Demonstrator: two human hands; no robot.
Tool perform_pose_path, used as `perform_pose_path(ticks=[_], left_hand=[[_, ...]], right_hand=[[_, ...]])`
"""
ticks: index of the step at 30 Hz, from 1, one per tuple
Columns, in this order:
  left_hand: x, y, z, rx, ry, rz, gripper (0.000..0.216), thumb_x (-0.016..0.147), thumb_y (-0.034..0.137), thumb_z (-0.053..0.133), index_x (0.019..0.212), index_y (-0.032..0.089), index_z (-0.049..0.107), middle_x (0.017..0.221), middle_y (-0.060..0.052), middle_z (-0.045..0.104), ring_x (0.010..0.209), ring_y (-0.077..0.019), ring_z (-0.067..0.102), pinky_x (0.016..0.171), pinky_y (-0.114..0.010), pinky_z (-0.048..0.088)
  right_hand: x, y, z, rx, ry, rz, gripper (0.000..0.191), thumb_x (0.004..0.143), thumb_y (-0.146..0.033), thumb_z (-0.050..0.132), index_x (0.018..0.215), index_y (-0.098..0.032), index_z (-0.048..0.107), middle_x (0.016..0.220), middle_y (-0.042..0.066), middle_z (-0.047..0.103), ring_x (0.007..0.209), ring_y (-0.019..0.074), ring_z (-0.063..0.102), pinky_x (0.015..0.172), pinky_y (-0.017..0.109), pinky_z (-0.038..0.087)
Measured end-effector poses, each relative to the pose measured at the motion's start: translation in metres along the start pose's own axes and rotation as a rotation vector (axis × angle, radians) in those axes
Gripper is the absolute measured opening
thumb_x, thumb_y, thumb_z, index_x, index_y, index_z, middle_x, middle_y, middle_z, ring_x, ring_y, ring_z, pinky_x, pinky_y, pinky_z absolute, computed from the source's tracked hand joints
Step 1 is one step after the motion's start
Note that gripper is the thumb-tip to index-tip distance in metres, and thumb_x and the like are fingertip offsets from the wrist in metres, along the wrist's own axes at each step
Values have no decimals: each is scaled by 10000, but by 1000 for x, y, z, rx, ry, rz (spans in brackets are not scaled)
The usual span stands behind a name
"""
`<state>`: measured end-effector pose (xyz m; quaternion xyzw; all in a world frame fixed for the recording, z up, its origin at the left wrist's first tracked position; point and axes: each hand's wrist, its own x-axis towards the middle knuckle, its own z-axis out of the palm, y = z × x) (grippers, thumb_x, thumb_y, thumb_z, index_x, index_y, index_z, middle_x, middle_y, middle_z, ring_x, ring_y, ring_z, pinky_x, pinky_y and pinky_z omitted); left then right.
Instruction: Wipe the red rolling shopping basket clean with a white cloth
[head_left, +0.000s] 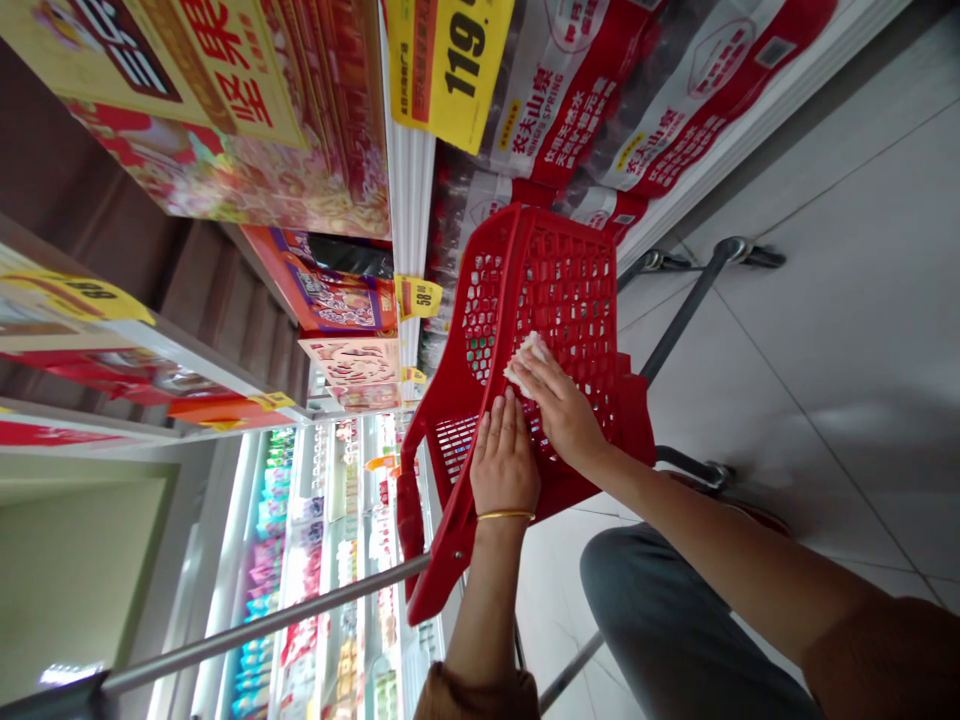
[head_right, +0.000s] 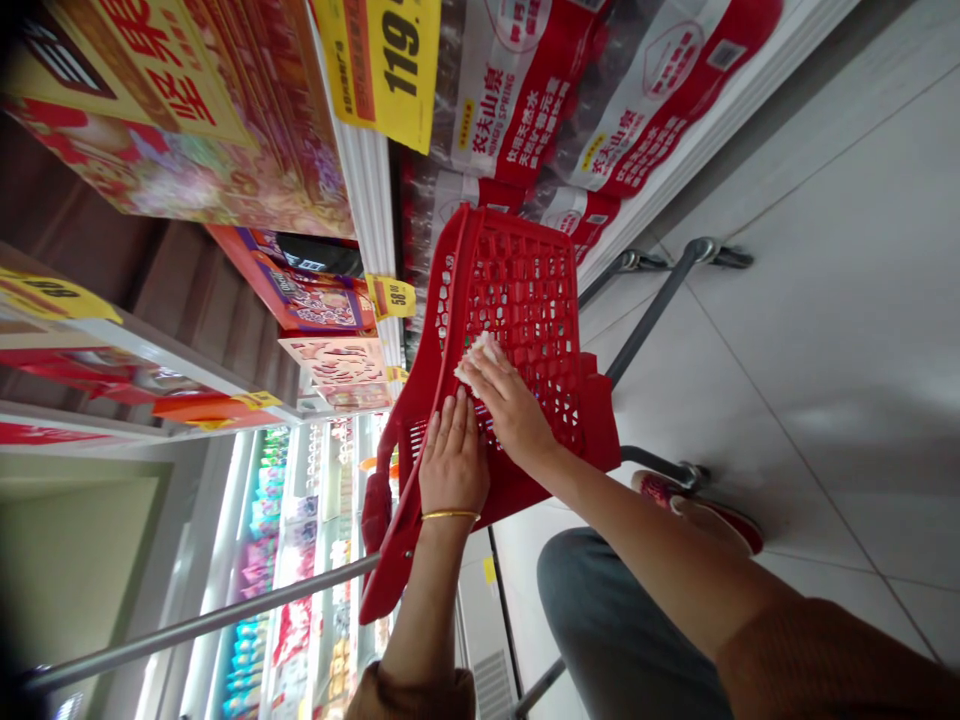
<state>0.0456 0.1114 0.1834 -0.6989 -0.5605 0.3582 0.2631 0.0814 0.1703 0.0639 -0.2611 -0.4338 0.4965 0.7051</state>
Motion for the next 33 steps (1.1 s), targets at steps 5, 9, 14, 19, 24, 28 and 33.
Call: perform_pose_path(ticks=[5,9,14,19,24,28,33], left_hand=[[-1,0,0,-23,-5,-8,524,920,121,345,1444,110,334,1455,-97,434,1393,-195,339,1180,-383,279],[-3,0,-2,-20,-15,-10,512,928,147,357,1440,131,349,1446,-80,452,1387,-196,349,1183,-381,270],[-7,1,-2,-25,-67,-34,522,932,156,357,1452,141,323,1492,-73,375,1410,-190,303,1180,-381,277],[-12,3,-1,10,-59,-21,473,943,164,349,1410,117,404,1490,-76,375,1411,-203,300,1172,-393,291],[-22,6,3,19,-51,8,471,942,161,358,1406,106,407,1483,-98,381,1395,-196,334,1168,-386,298],[-30,9,2,23,-54,22,468,939,168,369,1400,106,419,1478,-89,390,1381,-198,363,1180,-391,272],[-37,13,2,20,-70,26,471,932,165,385,1398,105,420,1480,-65,387,1381,-209,366,1192,-406,246]], right_hand=[[-11,-3,-3,10,-54,52,469,991,-202,341,1436,-348,353,1466,1,437,1437,196,245,1193,465,287],[-25,-9,-4,14,-62,28,473,984,-187,356,1432,-336,364,1440,20,472,1428,198,270,1184,461,307],[-42,-12,-5,-19,-92,0,494,975,-144,345,1443,-302,349,1445,57,461,1435,216,247,1162,505,332],[-52,-13,-8,-24,-125,12,502,957,-114,332,1433,-268,378,1438,76,468,1433,226,254,1153,522,340],[-56,-19,-16,-50,-148,-14,510,937,-77,333,1412,-242,417,1386,106,512,1412,240,308,1127,525,384],[-57,-21,-23,-43,-102,-7,506,940,-94,381,1420,-252,404,1333,105,550,1358,222,406,1100,464,439],[-45,-11,-20,-59,-44,8,505,962,-121,348,1439,-286,364,1430,68,468,1427,240,273,1148,527,344]])
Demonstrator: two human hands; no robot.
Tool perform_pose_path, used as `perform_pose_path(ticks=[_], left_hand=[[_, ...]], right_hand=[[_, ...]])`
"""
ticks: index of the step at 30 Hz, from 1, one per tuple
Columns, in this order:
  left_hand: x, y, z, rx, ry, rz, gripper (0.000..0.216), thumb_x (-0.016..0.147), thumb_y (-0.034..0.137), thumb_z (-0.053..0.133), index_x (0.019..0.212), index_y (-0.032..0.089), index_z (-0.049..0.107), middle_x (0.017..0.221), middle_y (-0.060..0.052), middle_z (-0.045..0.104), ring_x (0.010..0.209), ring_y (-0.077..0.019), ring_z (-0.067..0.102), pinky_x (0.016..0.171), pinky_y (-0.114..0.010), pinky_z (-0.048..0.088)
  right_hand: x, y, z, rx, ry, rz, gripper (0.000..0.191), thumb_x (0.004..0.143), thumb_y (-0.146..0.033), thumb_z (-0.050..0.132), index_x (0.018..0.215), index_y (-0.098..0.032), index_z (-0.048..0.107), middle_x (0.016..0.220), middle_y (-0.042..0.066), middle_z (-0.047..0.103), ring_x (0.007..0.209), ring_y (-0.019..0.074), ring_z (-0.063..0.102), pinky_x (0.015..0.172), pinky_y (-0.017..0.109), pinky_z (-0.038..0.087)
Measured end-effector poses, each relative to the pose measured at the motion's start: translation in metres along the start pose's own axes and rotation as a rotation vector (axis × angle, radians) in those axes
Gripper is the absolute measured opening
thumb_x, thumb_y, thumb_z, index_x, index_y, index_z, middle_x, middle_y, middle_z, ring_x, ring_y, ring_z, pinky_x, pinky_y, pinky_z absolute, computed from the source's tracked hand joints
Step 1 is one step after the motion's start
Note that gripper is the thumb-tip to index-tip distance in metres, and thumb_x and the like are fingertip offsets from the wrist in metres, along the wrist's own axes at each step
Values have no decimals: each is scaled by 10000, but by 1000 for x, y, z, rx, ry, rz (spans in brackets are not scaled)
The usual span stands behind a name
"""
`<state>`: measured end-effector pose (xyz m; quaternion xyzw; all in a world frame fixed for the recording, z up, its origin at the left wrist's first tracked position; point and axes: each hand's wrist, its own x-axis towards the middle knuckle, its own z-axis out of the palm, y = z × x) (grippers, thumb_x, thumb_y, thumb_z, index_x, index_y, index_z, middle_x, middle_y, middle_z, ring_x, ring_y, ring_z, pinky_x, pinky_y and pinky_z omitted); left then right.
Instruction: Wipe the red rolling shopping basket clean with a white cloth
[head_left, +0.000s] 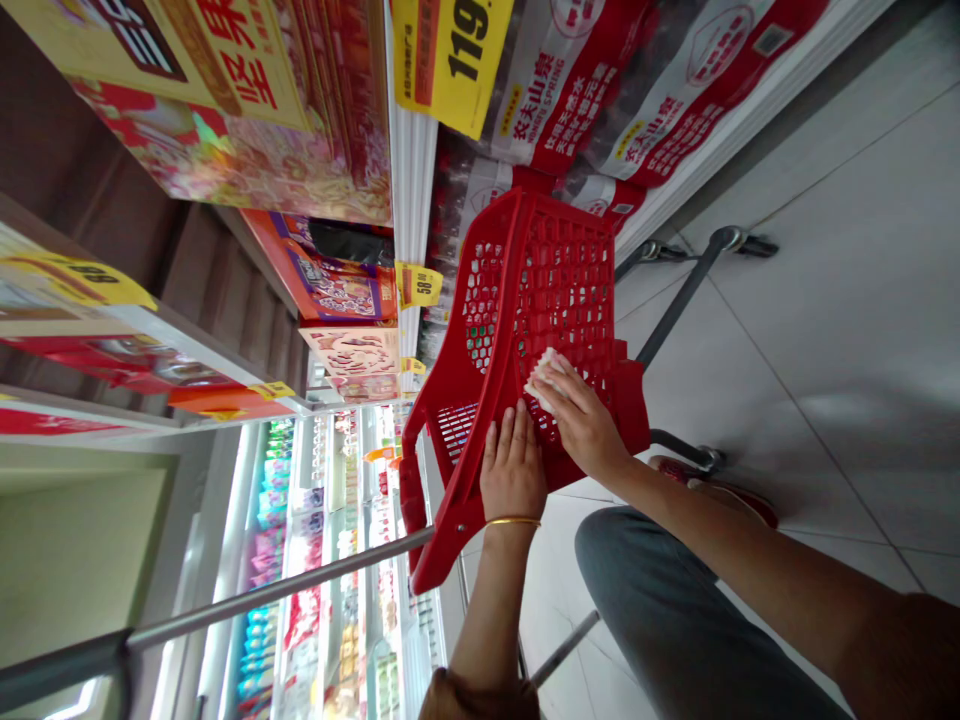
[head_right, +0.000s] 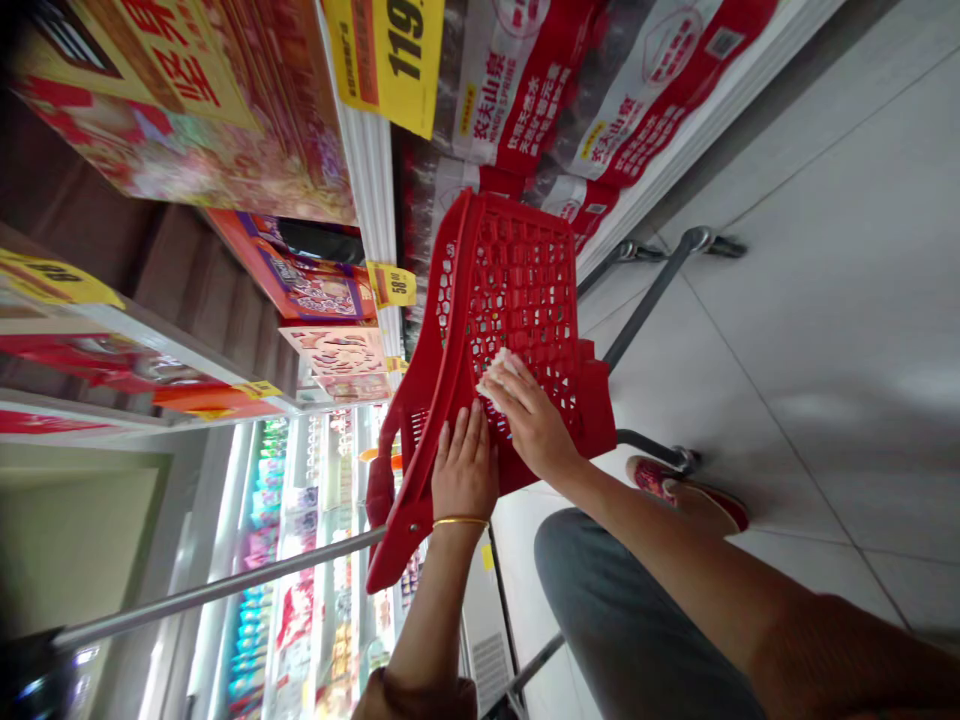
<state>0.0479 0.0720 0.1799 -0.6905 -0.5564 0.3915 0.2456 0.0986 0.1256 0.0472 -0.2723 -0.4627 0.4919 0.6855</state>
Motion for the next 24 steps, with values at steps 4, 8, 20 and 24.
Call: perform_pose_path(ticks=[4,8,20,24], left_hand=[[-4,5,6,-33,6,-21,487,933,166,388,1415,95,387,1480,-81,388,1379,-210,368,1185,-410,267],[-5,8,11,-53,18,-39,500,942,172,377,1435,92,345,1469,-101,407,1384,-206,358,1173,-401,291],[-12,11,16,-58,15,-35,505,938,141,345,1440,85,335,1505,-95,339,1410,-200,301,1188,-383,250],[-12,12,16,-64,0,-37,504,936,144,354,1438,92,342,1504,-99,338,1408,-207,307,1181,-397,269]], right_hand=[[3,4,10,-5,-78,-11,511,974,-119,312,1454,-293,326,1477,54,416,1458,231,168,1165,544,295],[-8,1,12,-12,-83,2,507,976,-138,330,1456,-303,321,1468,50,432,1451,219,198,1169,519,305],[-41,2,9,-31,-132,0,483,964,-122,349,1427,-252,391,1437,83,470,1438,232,239,1157,519,329],[-50,2,6,-52,-153,-17,523,951,-81,344,1449,-241,349,1440,102,462,1440,233,235,1152,522,335]])
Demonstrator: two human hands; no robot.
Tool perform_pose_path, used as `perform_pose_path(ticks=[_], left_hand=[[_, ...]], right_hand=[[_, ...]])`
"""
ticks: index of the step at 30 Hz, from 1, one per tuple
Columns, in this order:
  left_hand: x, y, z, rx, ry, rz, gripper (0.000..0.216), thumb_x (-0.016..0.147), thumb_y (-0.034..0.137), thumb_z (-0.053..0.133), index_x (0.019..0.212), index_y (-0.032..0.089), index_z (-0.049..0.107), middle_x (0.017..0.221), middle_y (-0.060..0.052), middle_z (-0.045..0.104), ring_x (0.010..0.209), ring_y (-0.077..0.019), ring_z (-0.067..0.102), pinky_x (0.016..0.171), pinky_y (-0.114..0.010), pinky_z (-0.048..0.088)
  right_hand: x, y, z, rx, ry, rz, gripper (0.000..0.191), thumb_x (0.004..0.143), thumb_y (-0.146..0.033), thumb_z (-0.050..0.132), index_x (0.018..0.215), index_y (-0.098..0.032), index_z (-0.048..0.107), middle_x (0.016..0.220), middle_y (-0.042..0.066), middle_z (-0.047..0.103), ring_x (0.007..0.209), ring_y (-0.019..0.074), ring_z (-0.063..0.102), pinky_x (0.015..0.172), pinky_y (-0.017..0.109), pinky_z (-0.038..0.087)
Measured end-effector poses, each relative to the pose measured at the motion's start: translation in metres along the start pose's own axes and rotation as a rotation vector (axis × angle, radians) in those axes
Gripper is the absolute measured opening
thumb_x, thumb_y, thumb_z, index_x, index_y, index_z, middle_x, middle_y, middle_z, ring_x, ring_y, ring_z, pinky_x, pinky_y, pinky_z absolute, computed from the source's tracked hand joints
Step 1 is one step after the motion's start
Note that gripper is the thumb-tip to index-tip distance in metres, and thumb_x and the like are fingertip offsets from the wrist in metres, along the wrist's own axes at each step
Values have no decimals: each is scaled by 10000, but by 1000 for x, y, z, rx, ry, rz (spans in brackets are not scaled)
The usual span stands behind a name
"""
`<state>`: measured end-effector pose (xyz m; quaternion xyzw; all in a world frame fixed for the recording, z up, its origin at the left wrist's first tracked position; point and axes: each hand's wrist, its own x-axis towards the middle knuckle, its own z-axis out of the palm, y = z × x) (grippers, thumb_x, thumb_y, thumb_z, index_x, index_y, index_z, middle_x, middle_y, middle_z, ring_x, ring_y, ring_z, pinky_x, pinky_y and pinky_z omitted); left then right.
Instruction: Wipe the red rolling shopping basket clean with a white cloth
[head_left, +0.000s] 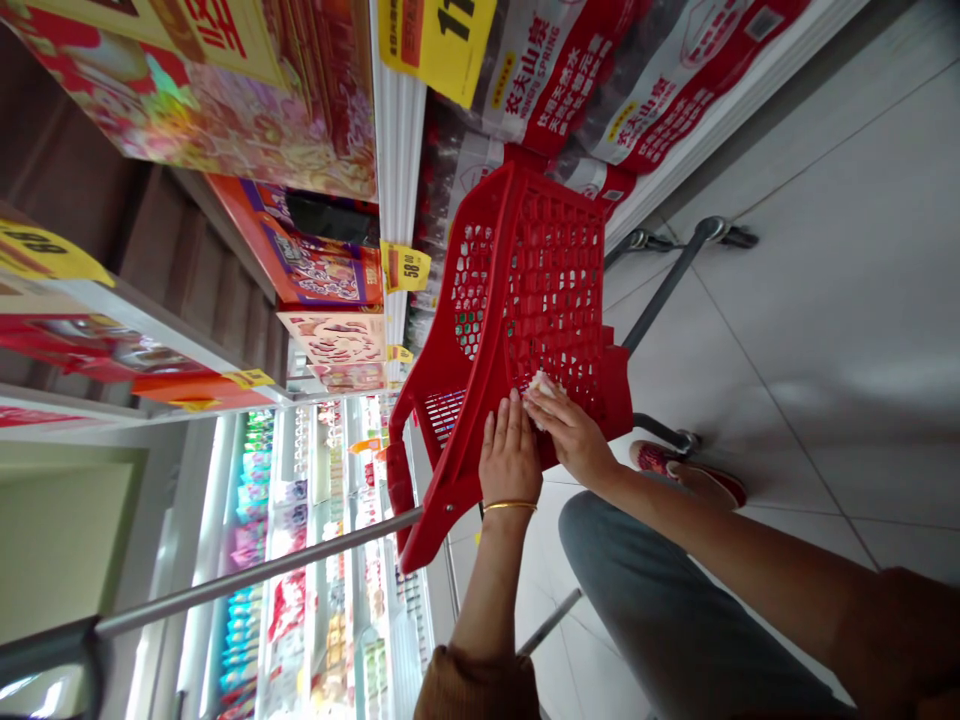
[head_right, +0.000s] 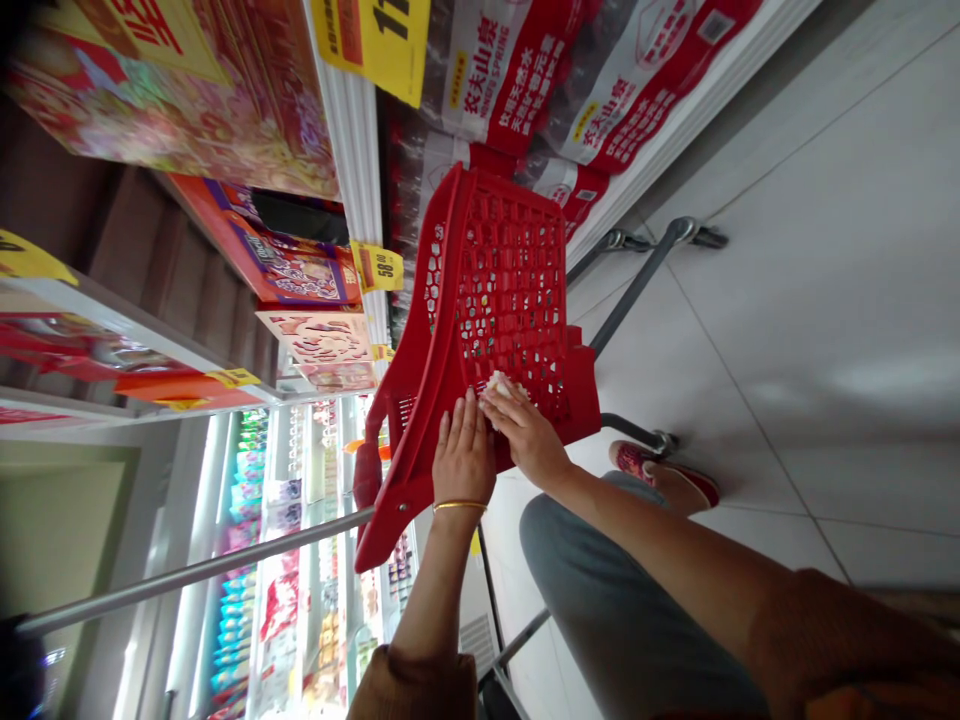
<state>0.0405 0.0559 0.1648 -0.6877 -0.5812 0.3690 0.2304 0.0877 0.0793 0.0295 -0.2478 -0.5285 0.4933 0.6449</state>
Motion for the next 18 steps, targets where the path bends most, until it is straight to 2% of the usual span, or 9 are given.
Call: perform_pose_path(ticks=[4,7,12,18], left_hand=[[1,1,0,-1,3,3,493,939,144,351,1430,97,360,1506,-108,328,1402,-217,318,1180,-414,265],[2,2,2,-16,5,-6,497,940,140,351,1436,111,352,1500,-112,338,1401,-212,320,1179,-418,263],[7,5,3,-12,15,-23,476,943,158,364,1417,120,394,1492,-112,354,1393,-217,337,1178,-422,258],[15,10,2,1,15,-28,480,945,151,350,1422,112,382,1486,-92,376,1397,-199,332,1185,-399,246]], right_hand=[[-12,2,-3,-13,-51,-46,559,935,-55,354,1464,-233,314,1409,109,492,1441,236,230,1141,531,350],[-13,3,-8,-14,-72,-59,520,932,-70,379,1432,-215,382,1342,112,550,1421,236,285,1119,514,391],[-3,2,-17,7,12,-13,467,938,-102,403,1382,-237,458,1288,102,586,1329,221,435,1077,480,453],[27,15,-18,18,120,22,437,959,-175,417,1376,-294,463,1374,67,518,1407,232,310,1145,503,359]])
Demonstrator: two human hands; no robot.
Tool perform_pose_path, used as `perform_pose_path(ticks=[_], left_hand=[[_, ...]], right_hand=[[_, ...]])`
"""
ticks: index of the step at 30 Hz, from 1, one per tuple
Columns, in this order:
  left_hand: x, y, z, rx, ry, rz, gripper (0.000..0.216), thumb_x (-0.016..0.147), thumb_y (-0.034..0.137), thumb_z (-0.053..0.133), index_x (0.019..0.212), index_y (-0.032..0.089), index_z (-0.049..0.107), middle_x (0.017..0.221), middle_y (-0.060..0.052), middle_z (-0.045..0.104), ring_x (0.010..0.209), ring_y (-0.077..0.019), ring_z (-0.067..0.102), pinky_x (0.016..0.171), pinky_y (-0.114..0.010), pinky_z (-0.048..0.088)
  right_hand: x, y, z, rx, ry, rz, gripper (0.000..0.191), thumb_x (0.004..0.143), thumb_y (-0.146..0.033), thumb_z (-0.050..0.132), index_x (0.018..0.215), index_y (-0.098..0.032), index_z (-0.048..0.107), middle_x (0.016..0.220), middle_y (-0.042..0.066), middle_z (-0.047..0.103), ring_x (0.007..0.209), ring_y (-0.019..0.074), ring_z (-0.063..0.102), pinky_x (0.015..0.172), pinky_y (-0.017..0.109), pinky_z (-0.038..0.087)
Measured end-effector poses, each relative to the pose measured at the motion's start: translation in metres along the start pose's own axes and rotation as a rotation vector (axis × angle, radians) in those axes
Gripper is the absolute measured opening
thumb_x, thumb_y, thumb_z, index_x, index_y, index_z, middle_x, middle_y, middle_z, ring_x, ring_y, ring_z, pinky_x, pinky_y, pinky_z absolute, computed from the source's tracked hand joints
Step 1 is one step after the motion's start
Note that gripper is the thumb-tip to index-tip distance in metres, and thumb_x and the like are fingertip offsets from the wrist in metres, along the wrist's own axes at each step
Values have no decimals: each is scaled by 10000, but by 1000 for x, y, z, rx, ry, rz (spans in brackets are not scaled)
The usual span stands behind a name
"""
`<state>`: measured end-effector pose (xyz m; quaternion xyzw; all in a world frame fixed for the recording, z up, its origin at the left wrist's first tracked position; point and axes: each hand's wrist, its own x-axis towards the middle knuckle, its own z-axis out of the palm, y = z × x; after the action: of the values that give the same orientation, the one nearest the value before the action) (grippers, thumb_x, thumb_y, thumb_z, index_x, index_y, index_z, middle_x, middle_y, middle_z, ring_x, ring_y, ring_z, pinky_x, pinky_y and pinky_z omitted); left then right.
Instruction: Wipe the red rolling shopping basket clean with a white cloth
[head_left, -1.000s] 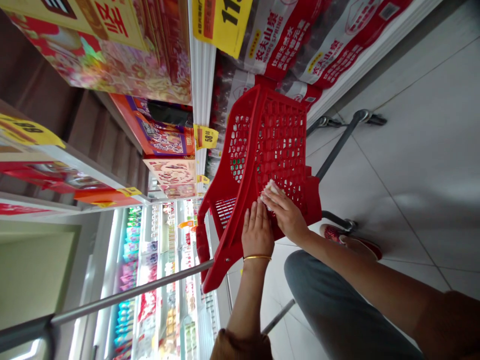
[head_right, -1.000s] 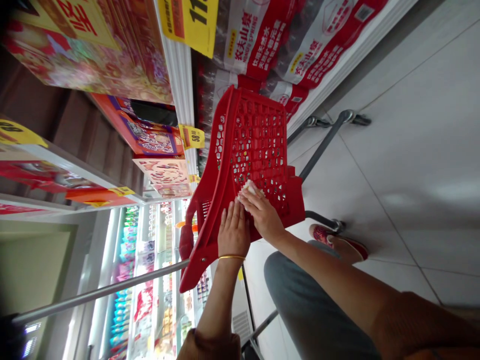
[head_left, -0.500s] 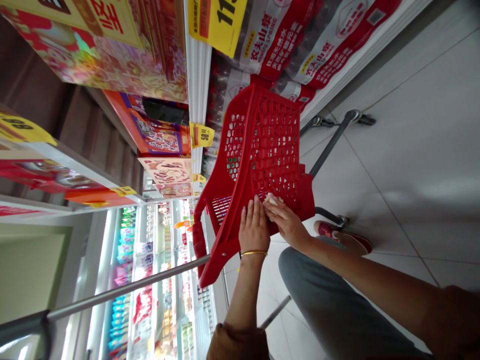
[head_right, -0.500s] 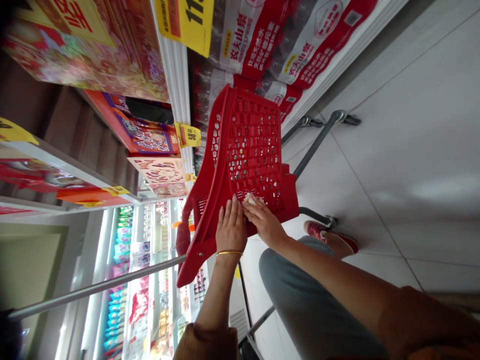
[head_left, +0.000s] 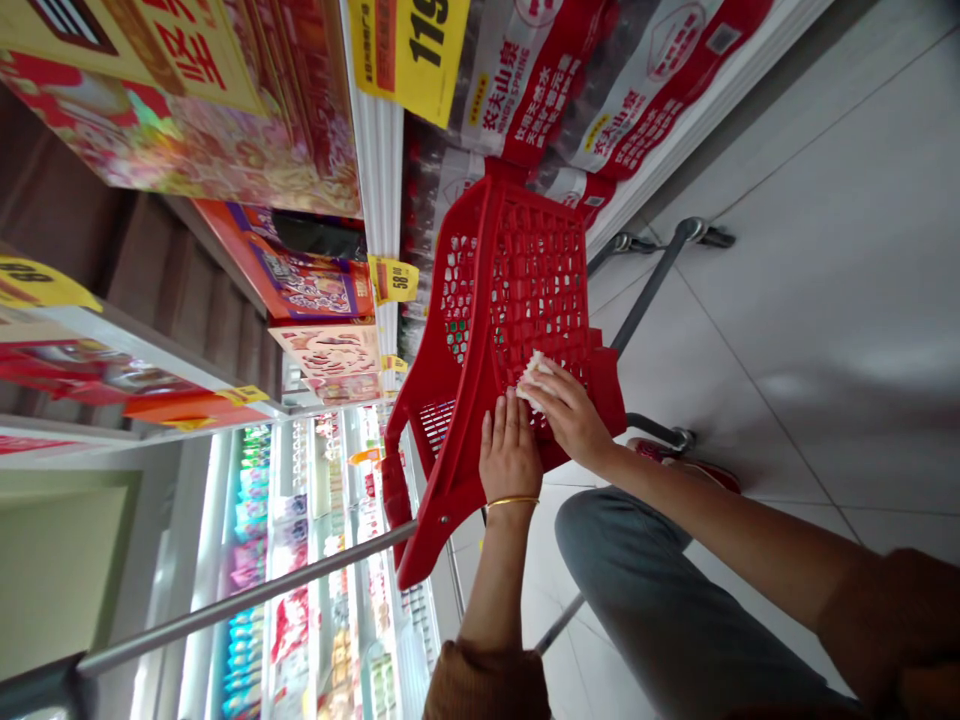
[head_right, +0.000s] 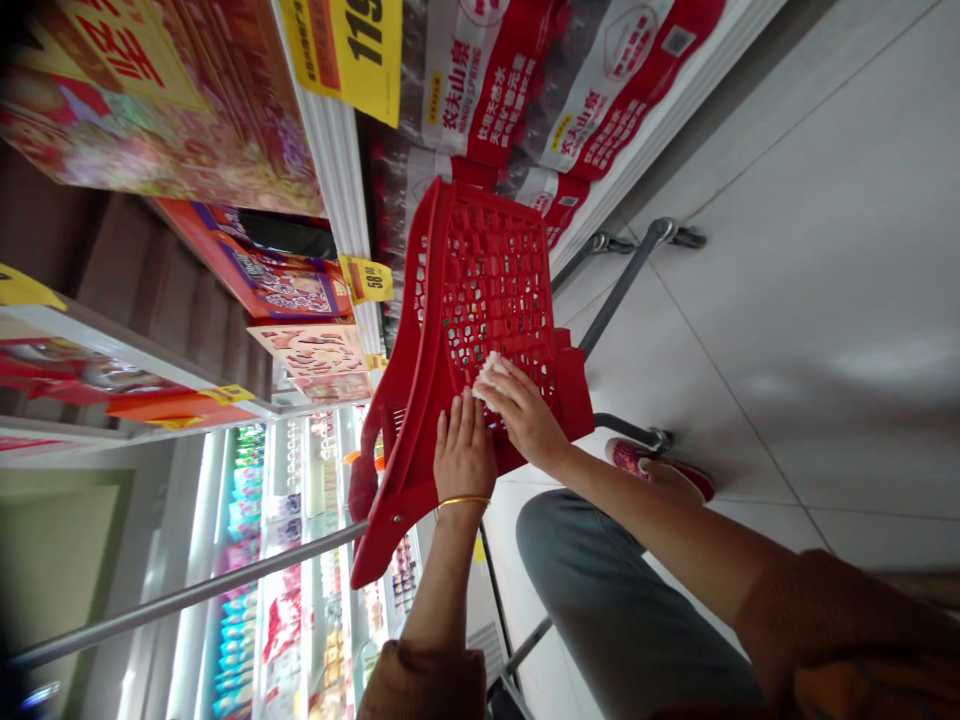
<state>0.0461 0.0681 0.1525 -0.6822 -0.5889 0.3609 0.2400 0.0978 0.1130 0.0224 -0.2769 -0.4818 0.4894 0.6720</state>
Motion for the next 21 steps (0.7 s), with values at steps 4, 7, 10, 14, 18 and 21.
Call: perform_pose_path(ticks=[4,7,10,14,18,21], left_hand=[[1,3,3,2,34,-12,477,946,147,353,1419,100,385,1478,-108,388,1383,-204,357,1178,-390,262],[0,4,5,-17,38,-26,480,949,159,361,1427,111,375,1476,-114,391,1382,-206,357,1176,-389,270],[1,5,7,-50,14,-29,492,951,189,378,1438,118,356,1477,-109,389,1397,-213,327,1178,-399,270],[2,8,7,-66,-1,-48,489,950,215,400,1430,124,375,1490,-96,371,1414,-239,285,1179,-428,270],[0,11,8,-61,1,-44,466,941,171,400,1403,114,422,1497,-93,360,1419,-259,263,1168,-434,298],[-3,11,9,-64,-19,-31,469,937,159,407,1403,115,421,1494,-90,365,1426,-262,239,1165,-446,306]], right_hand=[[19,12,5,12,-3,15,429,986,-198,354,1390,-315,436,1455,26,440,1449,206,208,1190,504,269],[19,14,8,25,-41,27,439,994,-193,320,1405,-315,413,1476,14,419,1450,193,206,1194,489,269],[8,11,8,33,-44,18,453,990,-176,324,1417,-307,398,1467,22,436,1442,190,232,1185,475,297],[-10,7,5,42,-42,-10,474,977,-149,361,1424,-303,386,1448,43,463,1426,193,275,1164,455,341],[-26,5,4,45,-76,9,520,964,-110,367,1444,-309,340,1457,48,452,1429,198,264,1166,461,332],[-37,3,4,44,-84,-2,540,953,-86,369,1450,-295,332,1442,57,470,1426,195,270,1163,459,336]])
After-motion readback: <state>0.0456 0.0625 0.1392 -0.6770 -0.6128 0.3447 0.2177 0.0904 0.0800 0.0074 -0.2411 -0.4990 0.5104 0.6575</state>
